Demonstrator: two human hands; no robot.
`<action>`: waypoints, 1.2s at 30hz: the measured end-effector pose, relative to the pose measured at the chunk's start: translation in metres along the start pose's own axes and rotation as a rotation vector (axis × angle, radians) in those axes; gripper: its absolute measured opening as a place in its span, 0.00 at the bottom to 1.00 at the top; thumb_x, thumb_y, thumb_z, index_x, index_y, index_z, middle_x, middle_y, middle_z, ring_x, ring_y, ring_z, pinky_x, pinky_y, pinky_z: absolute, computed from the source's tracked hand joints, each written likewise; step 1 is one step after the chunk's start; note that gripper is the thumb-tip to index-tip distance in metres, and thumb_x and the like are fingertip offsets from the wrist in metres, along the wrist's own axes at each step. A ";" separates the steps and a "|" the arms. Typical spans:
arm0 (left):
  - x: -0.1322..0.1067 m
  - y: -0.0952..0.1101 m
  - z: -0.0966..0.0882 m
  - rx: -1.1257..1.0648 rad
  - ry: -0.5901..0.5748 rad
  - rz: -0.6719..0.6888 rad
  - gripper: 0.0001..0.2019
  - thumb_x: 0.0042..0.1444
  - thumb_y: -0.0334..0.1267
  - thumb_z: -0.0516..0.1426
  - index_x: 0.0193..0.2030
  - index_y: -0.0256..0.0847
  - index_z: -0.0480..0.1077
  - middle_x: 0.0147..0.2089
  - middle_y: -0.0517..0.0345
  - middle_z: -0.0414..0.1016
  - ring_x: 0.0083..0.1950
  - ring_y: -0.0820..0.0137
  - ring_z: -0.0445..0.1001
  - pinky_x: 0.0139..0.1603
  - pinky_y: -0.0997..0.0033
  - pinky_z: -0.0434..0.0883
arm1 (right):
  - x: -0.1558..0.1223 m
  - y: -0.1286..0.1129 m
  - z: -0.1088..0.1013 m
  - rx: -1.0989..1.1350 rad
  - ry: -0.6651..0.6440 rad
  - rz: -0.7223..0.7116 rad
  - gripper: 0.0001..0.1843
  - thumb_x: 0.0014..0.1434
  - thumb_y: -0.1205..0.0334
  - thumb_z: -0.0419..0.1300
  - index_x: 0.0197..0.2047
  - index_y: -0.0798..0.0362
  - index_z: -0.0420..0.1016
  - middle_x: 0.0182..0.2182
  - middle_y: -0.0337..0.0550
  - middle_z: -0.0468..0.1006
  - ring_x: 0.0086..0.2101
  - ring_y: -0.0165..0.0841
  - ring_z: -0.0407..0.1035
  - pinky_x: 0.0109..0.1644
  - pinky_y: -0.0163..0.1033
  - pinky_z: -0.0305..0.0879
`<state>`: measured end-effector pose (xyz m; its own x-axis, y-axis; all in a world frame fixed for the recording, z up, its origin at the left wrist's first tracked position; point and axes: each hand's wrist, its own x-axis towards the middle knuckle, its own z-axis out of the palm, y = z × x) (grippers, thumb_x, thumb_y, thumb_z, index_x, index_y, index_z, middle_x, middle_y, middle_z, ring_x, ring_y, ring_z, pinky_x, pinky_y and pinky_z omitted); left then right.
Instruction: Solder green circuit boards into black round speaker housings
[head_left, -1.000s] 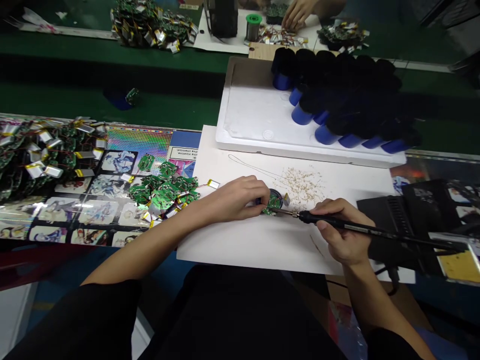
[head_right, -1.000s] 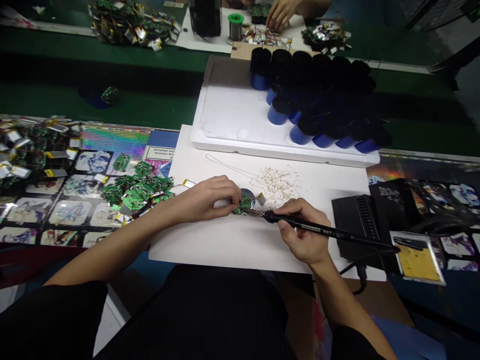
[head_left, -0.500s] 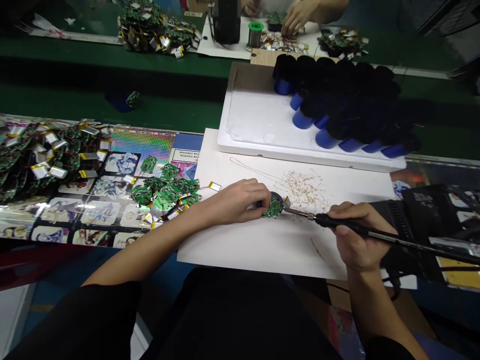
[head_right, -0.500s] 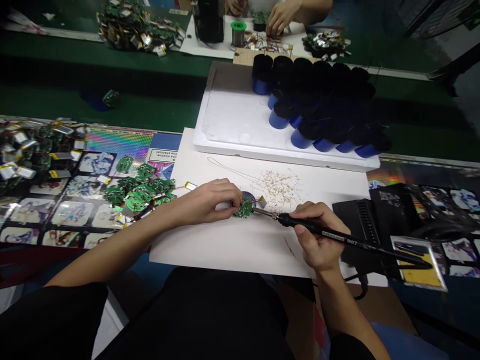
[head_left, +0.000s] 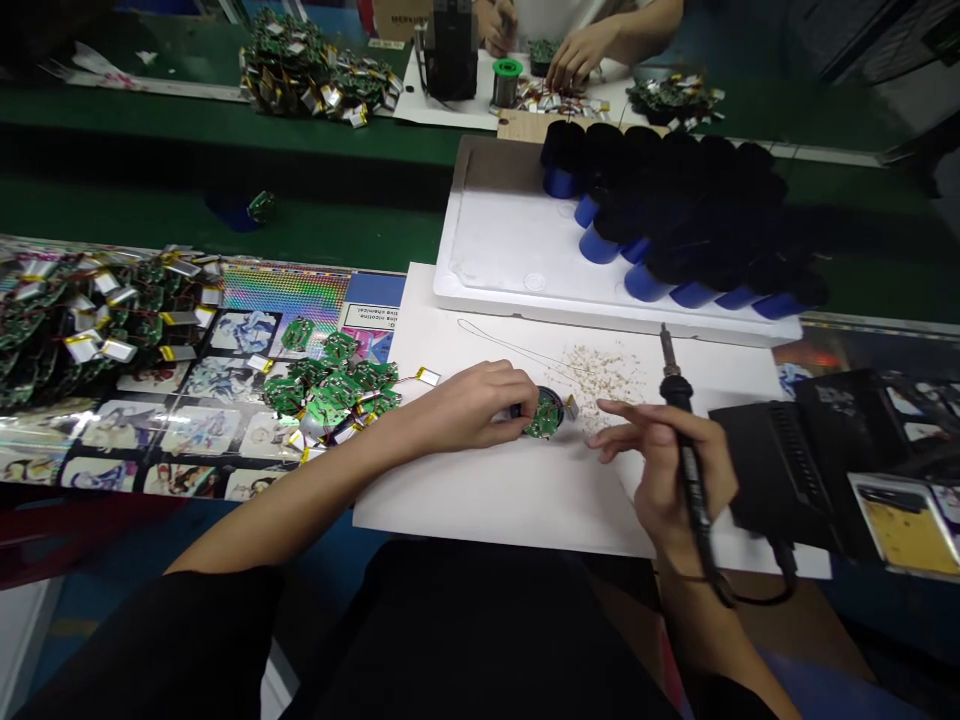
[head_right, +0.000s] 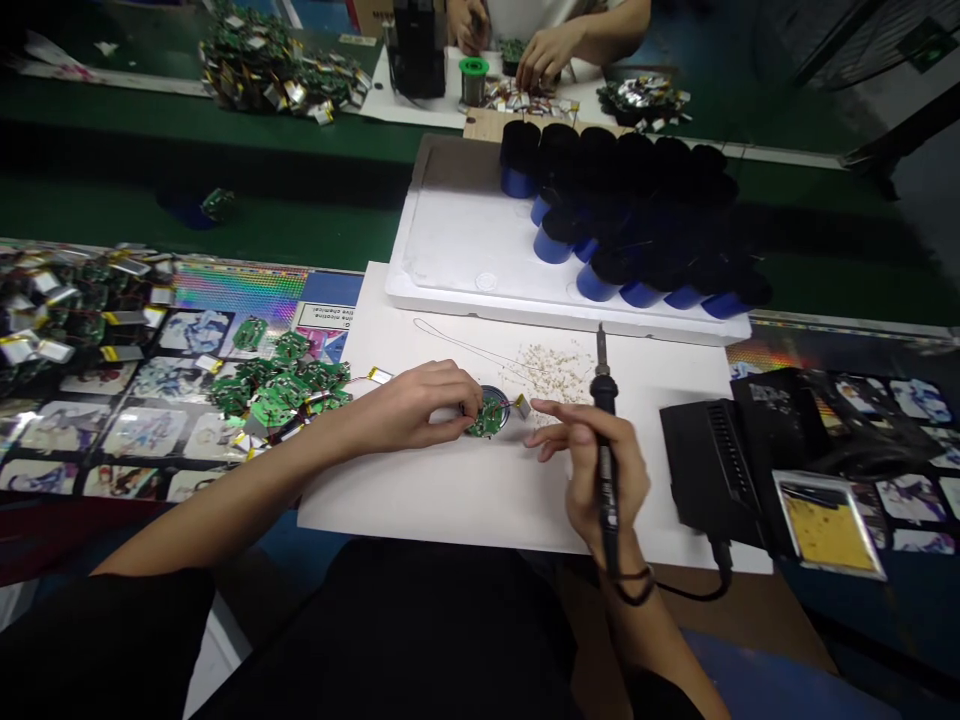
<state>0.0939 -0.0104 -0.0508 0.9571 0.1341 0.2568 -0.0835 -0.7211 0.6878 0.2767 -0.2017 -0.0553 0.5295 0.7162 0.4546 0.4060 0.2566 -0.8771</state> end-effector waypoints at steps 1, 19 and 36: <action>0.000 0.000 0.000 0.003 0.005 -0.003 0.04 0.71 0.31 0.57 0.43 0.41 0.74 0.47 0.54 0.82 0.49 0.65 0.77 0.54 0.63 0.70 | -0.003 0.001 0.005 -0.028 -0.031 -0.008 0.07 0.75 0.63 0.60 0.53 0.47 0.76 0.46 0.47 0.88 0.33 0.37 0.84 0.31 0.42 0.80; 0.000 0.002 0.003 0.054 0.017 -0.052 0.05 0.72 0.36 0.59 0.45 0.41 0.75 0.47 0.53 0.82 0.50 0.63 0.76 0.55 0.62 0.69 | 0.001 0.002 0.041 -0.475 -0.181 -0.129 0.11 0.66 0.66 0.69 0.47 0.44 0.73 0.38 0.37 0.85 0.36 0.37 0.78 0.48 0.48 0.74; 0.002 0.006 -0.003 -0.031 -0.066 -0.028 0.06 0.76 0.36 0.55 0.47 0.41 0.72 0.49 0.50 0.77 0.52 0.62 0.72 0.57 0.61 0.68 | -0.010 0.005 0.028 -0.383 -0.252 -0.256 0.18 0.66 0.74 0.67 0.52 0.45 0.73 0.42 0.41 0.86 0.42 0.39 0.82 0.48 0.49 0.79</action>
<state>0.0945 -0.0126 -0.0437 0.9753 0.1079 0.1928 -0.0643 -0.6962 0.7150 0.2525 -0.1890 -0.0680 0.2015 0.8076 0.5542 0.7669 0.2219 -0.6022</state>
